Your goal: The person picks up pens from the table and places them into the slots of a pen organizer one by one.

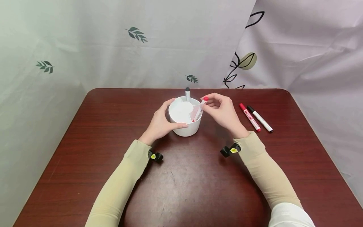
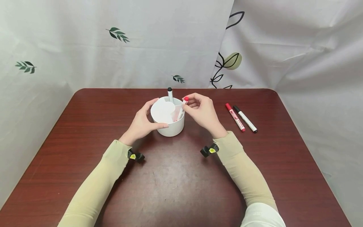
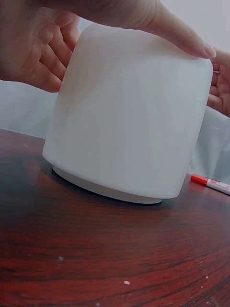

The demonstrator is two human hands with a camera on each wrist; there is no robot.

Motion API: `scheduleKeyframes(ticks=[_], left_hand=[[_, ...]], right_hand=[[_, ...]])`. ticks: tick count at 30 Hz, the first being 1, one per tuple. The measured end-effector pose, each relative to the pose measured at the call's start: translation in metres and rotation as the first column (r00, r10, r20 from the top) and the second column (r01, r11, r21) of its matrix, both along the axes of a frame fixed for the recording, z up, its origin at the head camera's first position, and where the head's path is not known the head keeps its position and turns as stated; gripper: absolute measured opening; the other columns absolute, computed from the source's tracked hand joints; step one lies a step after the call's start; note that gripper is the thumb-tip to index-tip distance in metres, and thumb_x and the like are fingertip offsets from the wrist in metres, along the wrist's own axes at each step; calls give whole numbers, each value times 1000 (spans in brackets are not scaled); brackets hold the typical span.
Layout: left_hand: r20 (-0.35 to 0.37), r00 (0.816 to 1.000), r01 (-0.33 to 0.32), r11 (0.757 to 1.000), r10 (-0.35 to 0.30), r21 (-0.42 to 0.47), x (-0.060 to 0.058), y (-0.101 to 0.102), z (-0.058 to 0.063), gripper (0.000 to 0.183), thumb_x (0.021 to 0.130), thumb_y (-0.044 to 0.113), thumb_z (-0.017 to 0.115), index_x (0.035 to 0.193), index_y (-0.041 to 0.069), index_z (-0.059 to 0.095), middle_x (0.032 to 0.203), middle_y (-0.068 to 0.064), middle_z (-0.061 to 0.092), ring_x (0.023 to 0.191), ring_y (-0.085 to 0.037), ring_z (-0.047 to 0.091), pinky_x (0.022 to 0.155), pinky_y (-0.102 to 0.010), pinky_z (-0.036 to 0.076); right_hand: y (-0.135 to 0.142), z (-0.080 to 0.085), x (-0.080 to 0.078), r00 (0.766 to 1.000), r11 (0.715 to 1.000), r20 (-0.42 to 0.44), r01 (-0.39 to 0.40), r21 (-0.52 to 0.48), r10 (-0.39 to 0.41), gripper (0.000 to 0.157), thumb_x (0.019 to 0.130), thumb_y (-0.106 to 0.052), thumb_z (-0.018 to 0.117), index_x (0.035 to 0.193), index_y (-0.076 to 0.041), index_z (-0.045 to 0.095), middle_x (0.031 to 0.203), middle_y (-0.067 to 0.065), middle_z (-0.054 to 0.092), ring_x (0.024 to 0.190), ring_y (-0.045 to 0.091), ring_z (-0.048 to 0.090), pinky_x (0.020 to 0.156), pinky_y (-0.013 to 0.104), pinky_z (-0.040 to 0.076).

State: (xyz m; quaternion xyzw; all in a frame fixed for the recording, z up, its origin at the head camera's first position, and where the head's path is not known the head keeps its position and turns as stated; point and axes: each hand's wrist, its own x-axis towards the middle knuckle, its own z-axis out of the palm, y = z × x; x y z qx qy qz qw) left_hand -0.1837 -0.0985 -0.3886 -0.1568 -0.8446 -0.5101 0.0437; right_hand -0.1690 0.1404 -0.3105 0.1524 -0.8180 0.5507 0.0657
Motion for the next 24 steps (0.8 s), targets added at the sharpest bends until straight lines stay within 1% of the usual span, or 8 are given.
scheduleKeyframes(ticks=[5, 11, 16, 20, 22, 24], left_hand=[[0, 1000, 3, 1000, -3, 7, 0, 0, 1, 106, 53, 58, 84, 142, 26, 36, 128, 15, 47, 108, -3, 48, 90, -33, 42], [3, 1000, 7, 1000, -7, 11, 0, 0, 1, 107, 53, 58, 84, 143, 24, 35, 128, 13, 48, 108, -5, 49, 90, -36, 42], [0, 1000, 6, 1000, -6, 11, 1, 0, 2, 107, 53, 58, 84, 143, 26, 35, 128, 13, 48, 109, -5, 48, 91, -36, 41], [-21, 1000, 17, 1000, -17, -14, 3, -3, 0, 109, 53, 59, 84, 144, 30, 31, 131, 15, 45, 111, -5, 46, 93, -36, 40], [-42, 999, 21, 1000, -22, -22, 4, -5, -1, 110, 53, 59, 84, 145, 33, 28, 133, 14, 42, 114, -6, 45, 95, -35, 39], [-63, 998, 23, 1000, -23, -13, 5, -8, -2, 112, 53, 57, 85, 145, 36, 25, 133, 12, 42, 115, -7, 46, 96, -33, 38]], right_hand=[[-2, 0, -1, 1000, 1000, -6, 10, 27, -9, 21, 82, -7, 71, 100, 3, 66, 90, 15, 67, 79, 27, 64, 70, 26, 52], [-2, 1, -1, 1000, 998, -9, 24, 51, -24, 21, 83, -10, 71, 101, 1, 67, 90, 13, 67, 78, 26, 62, 69, 29, 50], [1, -2, -2, 999, 999, -1, 33, 38, -33, 23, 84, -14, 71, 104, -2, 68, 91, 10, 68, 78, 26, 62, 66, 26, 50], [8, -10, -6, 999, 999, 0, 32, 25, -32, 26, 83, -17, 73, 106, -6, 68, 93, 8, 68, 78, 25, 62, 65, 27, 50], [15, -18, -11, 999, 999, 3, 41, 30, -41, 28, 83, -23, 73, 106, -9, 68, 94, 4, 68, 79, 23, 63, 65, 27, 50], [22, -27, -15, 998, 998, 10, 57, 40, -57, 31, 82, -31, 73, 107, -13, 68, 95, 1, 68, 80, 19, 63, 67, 28, 50]])
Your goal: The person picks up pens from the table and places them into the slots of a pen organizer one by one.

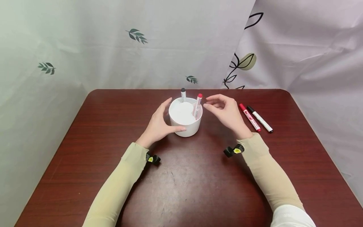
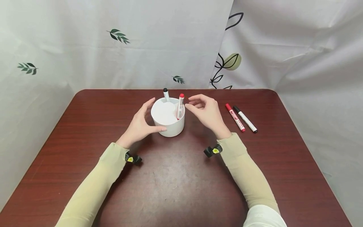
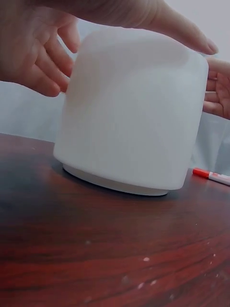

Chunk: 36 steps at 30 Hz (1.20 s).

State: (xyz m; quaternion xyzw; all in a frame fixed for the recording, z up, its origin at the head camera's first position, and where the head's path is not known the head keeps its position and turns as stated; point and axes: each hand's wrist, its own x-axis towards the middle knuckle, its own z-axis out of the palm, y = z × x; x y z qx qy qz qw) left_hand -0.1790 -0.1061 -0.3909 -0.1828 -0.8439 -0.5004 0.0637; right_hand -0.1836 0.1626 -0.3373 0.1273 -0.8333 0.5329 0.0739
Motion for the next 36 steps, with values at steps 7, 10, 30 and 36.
scheduleKeyframes(ticks=[7, 10, 30, 36], left_hand=[[-17, 1000, -19, 1000, 19, -5, -1, -1, -2, 114, 54, 56, 85, 147, 33, 23, 139, 11, 36, 124, -6, 37, 101, -32, 34], [-2, 998, -57, 997, 57, -57, -1, 3, -1, 114, 53, 63, 81, 146, 28, 26, 141, 14, 34, 127, -3, 32, 101, -35, 31], [24, 998, -56, 998, 56, -15, -1, 10, 0, 108, 53, 62, 82, 144, 28, 34, 130, 17, 46, 114, -6, 44, 92, -39, 39], [34, 997, -63, 998, 64, -17, -1, 10, -1, 105, 52, 62, 82, 142, 36, 33, 129, 18, 46, 113, -5, 45, 92, -38, 39]], right_hand=[[20, -13, -1, 1000, 999, 7, 27, -22, -27, 37, 77, -44, 75, 107, -24, 68, 98, -5, 68, 85, 14, 64, 74, 29, 51], [26, -9, 5, 999, 999, 16, 37, -28, -37, 37, 78, -41, 75, 109, -22, 68, 100, -3, 68, 88, 15, 64, 75, 28, 51], [65, 46, 31, 979, 980, -48, 198, -16, -199, 34, 83, -22, 73, 113, -8, 68, 105, 11, 67, 87, 13, 64, 75, 17, 47], [83, 47, 31, 970, 971, -55, 237, -32, -238, 35, 81, -19, 75, 113, -5, 68, 103, 11, 67, 86, 11, 64, 75, 15, 46]])
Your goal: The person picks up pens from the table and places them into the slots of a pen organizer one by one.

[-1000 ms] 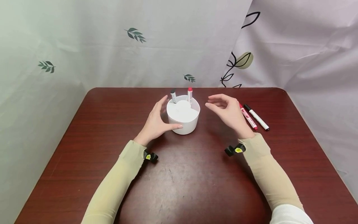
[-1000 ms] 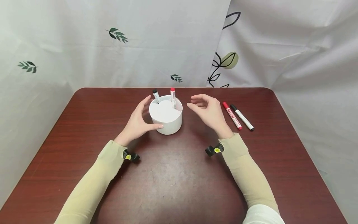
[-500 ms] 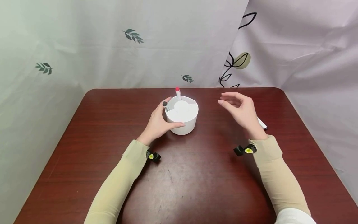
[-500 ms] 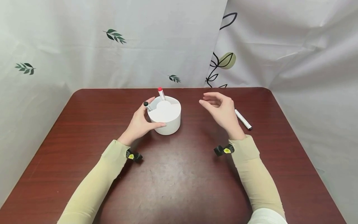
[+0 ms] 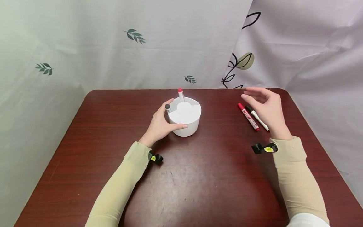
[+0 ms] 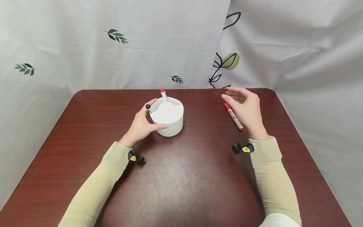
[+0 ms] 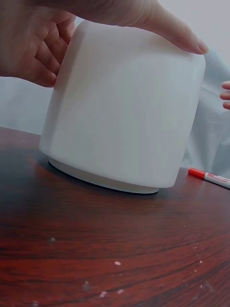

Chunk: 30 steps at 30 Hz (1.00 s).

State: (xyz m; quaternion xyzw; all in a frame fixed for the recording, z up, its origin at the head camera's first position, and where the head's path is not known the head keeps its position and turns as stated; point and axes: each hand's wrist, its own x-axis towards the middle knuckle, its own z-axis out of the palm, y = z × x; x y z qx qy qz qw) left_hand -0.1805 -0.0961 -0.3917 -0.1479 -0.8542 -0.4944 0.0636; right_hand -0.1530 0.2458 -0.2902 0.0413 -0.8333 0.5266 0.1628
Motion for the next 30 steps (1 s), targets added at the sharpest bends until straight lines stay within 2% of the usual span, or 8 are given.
scheduleKeyframes(ticks=[8, 14, 21, 25, 30], left_hand=[[0, 1000, -3, 1000, 3, -1, -1, 0, -1, 109, 52, 62, 82, 143, 27, 35, 129, 18, 46, 113, -4, 45, 92, -37, 40], [-1, 1000, 2, 1000, -2, 4, -1, -1, -1, 108, 52, 61, 83, 143, 27, 35, 130, 18, 46, 114, -5, 44, 93, -38, 39], [4, 1000, 4, 1000, -4, 0, -1, 0, 0, 107, 52, 61, 82, 143, 30, 34, 129, 18, 46, 112, -4, 45, 92, -36, 39], [9, 1000, 2, 1000, -2, -4, -1, 0, 0, 107, 52, 61, 82, 143, 30, 34, 129, 18, 46, 112, -4, 45, 92, -36, 39], [11, 1000, 4, 1000, -4, -3, -1, 0, 0, 108, 52, 61, 82, 143, 29, 34, 129, 17, 46, 112, -6, 45, 91, -37, 40]], right_hand=[[38, -31, -13, 997, 997, 32, 62, 46, -64, 39, 79, -27, 77, 114, -14, 68, 102, 2, 68, 86, 9, 64, 74, 15, 45], [52, -45, -10, 991, 995, 99, 79, 67, -86, 41, 79, -28, 77, 116, -14, 67, 99, -2, 68, 86, 5, 64, 71, 13, 45], [68, -69, -8, 980, 981, 147, 111, 158, -134, 45, 78, -36, 76, 116, -14, 67, 96, -4, 68, 82, -1, 63, 69, 11, 44], [73, -82, -8, 973, 970, 167, 125, 206, -160, 47, 78, -41, 75, 115, -12, 67, 95, -3, 69, 79, -4, 62, 67, 11, 44], [77, -95, -8, 969, 966, 195, 103, 239, -152, 48, 79, -40, 74, 113, -8, 67, 96, 4, 69, 76, -6, 61, 64, 11, 44]])
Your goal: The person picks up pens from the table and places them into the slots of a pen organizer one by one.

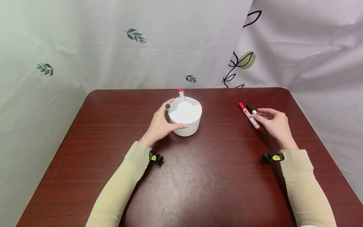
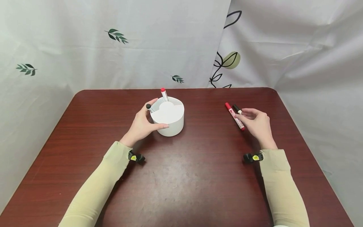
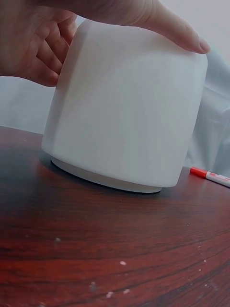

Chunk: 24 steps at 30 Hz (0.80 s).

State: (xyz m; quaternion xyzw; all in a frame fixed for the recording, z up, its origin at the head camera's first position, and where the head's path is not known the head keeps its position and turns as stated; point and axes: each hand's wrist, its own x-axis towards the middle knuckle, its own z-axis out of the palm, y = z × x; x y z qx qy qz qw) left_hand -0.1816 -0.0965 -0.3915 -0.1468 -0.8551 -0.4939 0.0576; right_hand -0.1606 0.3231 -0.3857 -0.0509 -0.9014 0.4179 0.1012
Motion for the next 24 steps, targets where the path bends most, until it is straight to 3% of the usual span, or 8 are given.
scheduleKeyframes(ticks=[7, 16, 24], left_hand=[[-2, 1000, 4, 1000, -4, 4, 0, 0, 1, 109, 52, 61, 83, 143, 26, 35, 129, 17, 47, 111, -6, 46, 91, -37, 40], [4, 1000, 5, 1000, -5, 7, 0, 0, 1, 109, 53, 60, 83, 144, 26, 34, 129, 17, 47, 112, -6, 46, 91, -38, 40], [10, 1000, 7, 1000, -7, 7, 0, 0, 1, 108, 53, 60, 83, 143, 28, 34, 129, 18, 47, 111, -6, 46, 91, -36, 40]], right_hand=[[1, -14, -1, 999, 998, 43, -17, 65, 14, 50, 77, -41, 76, 111, -7, 67, 97, 12, 68, 72, -8, 59, 58, 13, 45], [-2, -18, -2, 997, 987, 21, -75, 139, 73, 36, 77, -17, 79, 108, -1, 67, 91, 16, 68, 65, -2, 61, 50, 16, 45], [-6, -20, -2, 999, 985, 8, -45, 164, 44, 33, 79, -13, 76, 108, -1, 67, 90, 15, 68, 63, -1, 60, 48, 17, 44]])
